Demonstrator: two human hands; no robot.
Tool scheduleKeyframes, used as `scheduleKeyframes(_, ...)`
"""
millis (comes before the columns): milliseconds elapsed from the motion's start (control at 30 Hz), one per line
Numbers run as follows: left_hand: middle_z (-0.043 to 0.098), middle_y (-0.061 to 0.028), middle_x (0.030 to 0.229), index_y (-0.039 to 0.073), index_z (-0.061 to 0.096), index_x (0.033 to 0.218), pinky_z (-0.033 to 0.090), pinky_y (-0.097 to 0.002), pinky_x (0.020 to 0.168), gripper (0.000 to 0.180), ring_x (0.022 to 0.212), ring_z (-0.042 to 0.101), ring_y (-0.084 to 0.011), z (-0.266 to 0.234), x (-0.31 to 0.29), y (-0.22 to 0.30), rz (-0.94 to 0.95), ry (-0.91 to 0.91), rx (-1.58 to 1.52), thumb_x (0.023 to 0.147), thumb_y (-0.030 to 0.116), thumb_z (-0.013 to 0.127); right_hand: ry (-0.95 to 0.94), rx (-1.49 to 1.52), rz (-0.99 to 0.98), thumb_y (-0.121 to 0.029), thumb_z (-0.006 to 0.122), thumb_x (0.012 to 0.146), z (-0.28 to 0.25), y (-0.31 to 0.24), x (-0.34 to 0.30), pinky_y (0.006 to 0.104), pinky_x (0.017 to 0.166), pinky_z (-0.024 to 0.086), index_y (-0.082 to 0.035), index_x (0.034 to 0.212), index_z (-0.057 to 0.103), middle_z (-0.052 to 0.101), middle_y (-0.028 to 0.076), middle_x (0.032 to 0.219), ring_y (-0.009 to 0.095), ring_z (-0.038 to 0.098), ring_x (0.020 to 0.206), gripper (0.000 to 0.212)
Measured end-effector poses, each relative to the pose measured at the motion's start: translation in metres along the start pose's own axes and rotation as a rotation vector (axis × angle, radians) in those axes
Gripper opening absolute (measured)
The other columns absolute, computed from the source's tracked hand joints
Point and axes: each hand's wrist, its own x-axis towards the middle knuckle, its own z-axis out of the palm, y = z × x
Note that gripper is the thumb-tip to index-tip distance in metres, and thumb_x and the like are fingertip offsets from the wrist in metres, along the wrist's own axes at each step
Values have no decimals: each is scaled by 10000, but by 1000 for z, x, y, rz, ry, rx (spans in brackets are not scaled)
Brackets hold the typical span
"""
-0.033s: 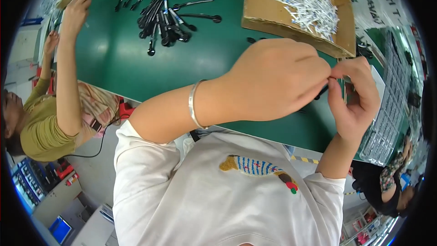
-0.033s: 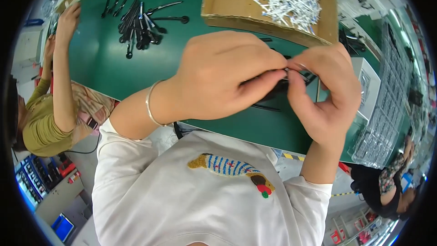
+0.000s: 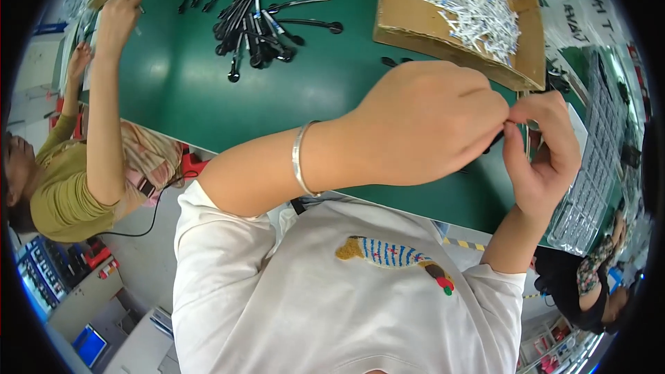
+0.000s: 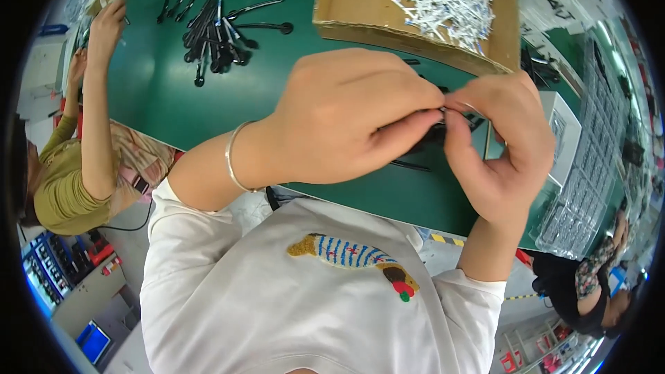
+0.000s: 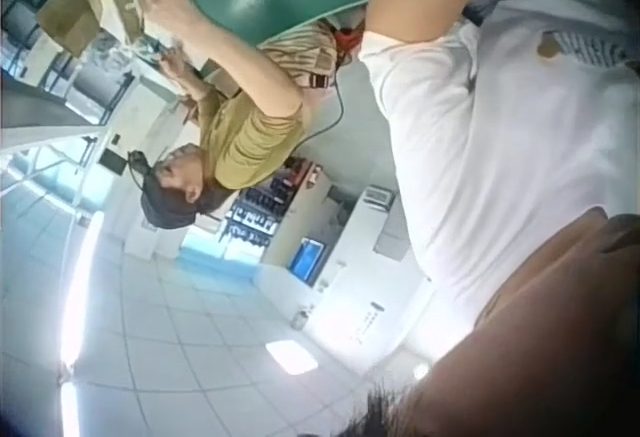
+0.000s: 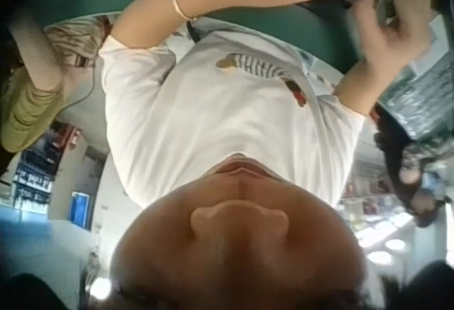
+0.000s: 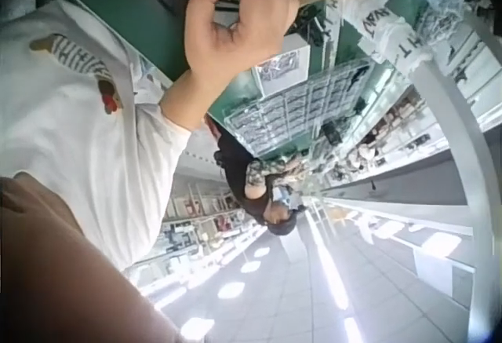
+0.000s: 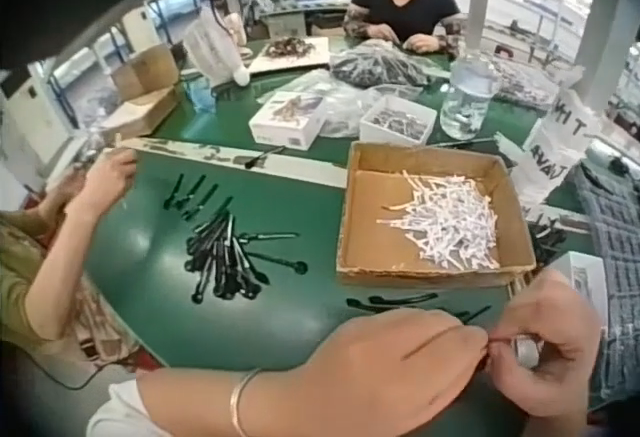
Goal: The person assembles small black plastic components by inserting thin metal strips into them with tweezers.
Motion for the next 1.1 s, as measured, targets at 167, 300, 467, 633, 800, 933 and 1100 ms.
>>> scheduleKeyframes(167, 586, -39, 670, 77, 623, 773, 438, -319, 481, 142, 568, 565, -218, -6, -1, 2, -77, -32, -6, 665, 61, 714, -47, -119, -61, 46, 628, 594, 4, -9, 5, 303, 600, 388, -1, 751, 601, 589, 87, 724, 224, 514, 649, 166)
scheduleKeyframes(300, 567, -67, 647, 61, 588, 721, 442, -352, 505, 97, 588, 570, -249, -11, 0, 4, -149, -62, -39, 684, 91, 673, 17, -338, -216, 35, 662, 609, 10, -11, 6, 295, 563, 389, -14, 753, 609, 584, 88, 722, 229, 511, 612, 161)
scheduleKeyframes(467, 581, -101, 637, 34, 592, 699, 457, -387, 548, 69, 624, 587, -293, -8, 6, 6, -297, -7, -223, 699, 96, 622, 100, -471, -326, 29, 693, 623, 11, -9, 1, 301, 536, 405, -13, 791, 638, 593, 88, 732, 238, 522, 602, 182)
scheduleKeyframes(633, 594, -65, 652, 58, 609, 736, 465, -329, 534, 80, 607, 599, -230, -9, 8, 7, -257, 107, -277, 711, 67, 685, 194, -212, -288, 26, 685, 647, 6, -2, 3, 283, 515, 394, 6, 783, 641, 604, 100, 705, 212, 529, 585, 144)
scheduleKeyframes(800, 662, -96, 844, -18, 672, 905, 536, -228, 647, 208, 753, 644, -142, -17, 12, 10, -268, -4, -315, 709, -75, 712, 243, -73, -255, 69, 651, 608, 0, 9, 1, 266, 529, 384, 6, 778, 628, 603, 84, 691, 194, 533, 592, 183)
scheduleKeyframes(933, 657, -111, 901, -41, 655, 918, 536, -240, 704, 216, 817, 634, -154, -19, 12, 15, -294, -20, -355, 716, -108, 694, 284, 203, -271, 80, 610, 610, -4, 18, -2, 241, 515, 357, 14, 787, 622, 609, 81, 725, 160, 519, 599, 189)
scheduleKeyframes(1100, 656, -116, 907, -57, 641, 912, 518, -241, 705, 209, 824, 629, -154, -19, 12, 18, -332, 14, -405, 718, -121, 685, 259, 403, -154, 50, 620, 639, -8, 21, -5, 209, 477, 295, 15, 812, 631, 612, 90, 783, 105, 452, 585, 177)
